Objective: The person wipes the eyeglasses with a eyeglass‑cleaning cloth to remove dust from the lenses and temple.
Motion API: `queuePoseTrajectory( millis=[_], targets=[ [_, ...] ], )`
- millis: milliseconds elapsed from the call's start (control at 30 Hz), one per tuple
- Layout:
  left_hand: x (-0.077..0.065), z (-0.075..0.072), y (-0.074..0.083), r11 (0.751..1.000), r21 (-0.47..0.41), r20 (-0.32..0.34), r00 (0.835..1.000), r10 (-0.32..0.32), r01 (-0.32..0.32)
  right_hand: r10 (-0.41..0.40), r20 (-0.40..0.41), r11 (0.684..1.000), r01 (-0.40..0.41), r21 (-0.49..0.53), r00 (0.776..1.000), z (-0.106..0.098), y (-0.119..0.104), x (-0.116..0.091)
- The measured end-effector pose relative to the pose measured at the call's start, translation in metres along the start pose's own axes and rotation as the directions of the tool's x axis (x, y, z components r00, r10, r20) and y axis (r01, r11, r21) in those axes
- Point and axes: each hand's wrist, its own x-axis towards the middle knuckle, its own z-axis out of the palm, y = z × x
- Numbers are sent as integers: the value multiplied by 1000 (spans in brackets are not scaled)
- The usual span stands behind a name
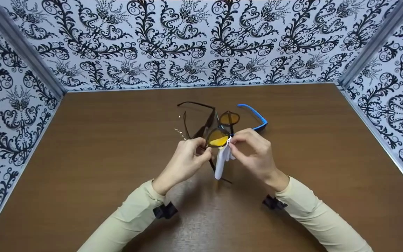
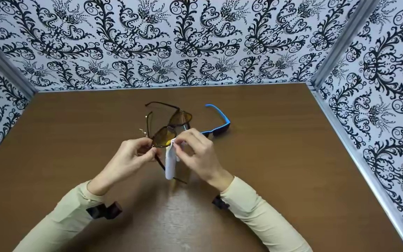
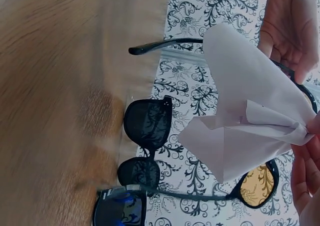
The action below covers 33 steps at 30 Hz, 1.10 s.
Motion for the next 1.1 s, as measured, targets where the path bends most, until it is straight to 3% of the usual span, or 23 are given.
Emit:
queuePoseTrajectory(
  millis=[233,567,800,933,1100],
  targets=[
    [-1,8,-5,988,152,-29,999,14,-9,-45,24,999,45,5,999,2,-4,2],
    [-2,21,-11,978,207,12,999,-37,34,-169,69,975,177,-133,983,6,-8,5],
    [-2,29,-13,969,242,32,998,-50,41,-143,113,953,168,-252,983,9,-8,2],
    [-1,33,-14,965,258,39,997,-65,52,-142,172,902,199,-383,975,12,-9,-2],
    [0,34,-15,960,270,19,996,-87,78,-230,196,802,300,-517,953,18,-7,-5]
  ],
)
